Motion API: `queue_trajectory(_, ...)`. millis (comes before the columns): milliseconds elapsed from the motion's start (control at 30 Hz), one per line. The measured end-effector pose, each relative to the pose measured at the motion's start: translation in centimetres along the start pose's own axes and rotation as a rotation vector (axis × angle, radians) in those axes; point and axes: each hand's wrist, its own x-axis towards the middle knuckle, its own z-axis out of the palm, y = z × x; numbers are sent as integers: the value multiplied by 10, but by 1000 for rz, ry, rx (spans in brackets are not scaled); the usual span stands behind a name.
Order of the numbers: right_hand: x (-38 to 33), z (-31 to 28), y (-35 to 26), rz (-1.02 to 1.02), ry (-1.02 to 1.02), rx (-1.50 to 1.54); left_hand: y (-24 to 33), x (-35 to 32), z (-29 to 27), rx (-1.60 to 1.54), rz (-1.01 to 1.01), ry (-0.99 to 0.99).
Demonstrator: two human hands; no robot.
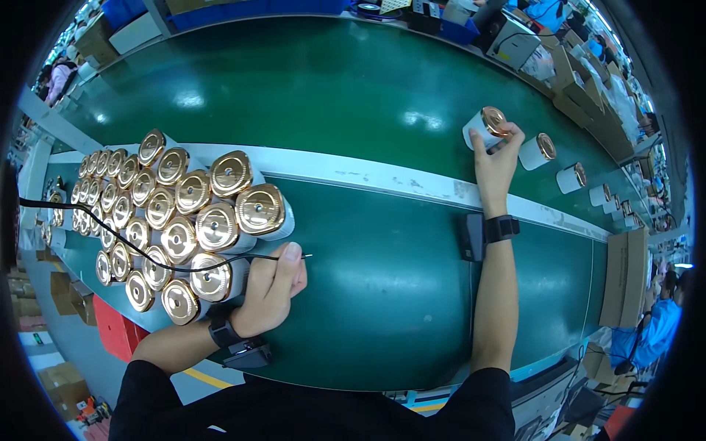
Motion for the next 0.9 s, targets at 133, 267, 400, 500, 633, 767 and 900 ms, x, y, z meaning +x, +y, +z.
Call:
queue_trajectory(133, -4, -6, 4, -30, 103, -136, -4, 1, 1, -22, 3, 4)
queue_trajectory(267, -22, -4, -11, -333, 329, -313, -3, 3, 3, -81, -48, 16)
queue_trajectory(400, -36, 1, -12, -62, 137, 168, -3, 1, 2, -113, -30, 10)
queue_trajectory(500, -42, 9, -22, 26, 36, 248, -3, 0, 2, -183, -54, 35)
queue_trajectory(633, -43, 5, -25, 67, -121, 244, -8, 3, 1, -164, -38, -23)
queue_trajectory(767, -43, 5, -20, 77, -230, 173, -6, 1, 1, -143, -29, -31)
queue_trajectory(900, -45, 3, -20, 92, -252, 38, -3, 1, 1, -130, -25, -32)
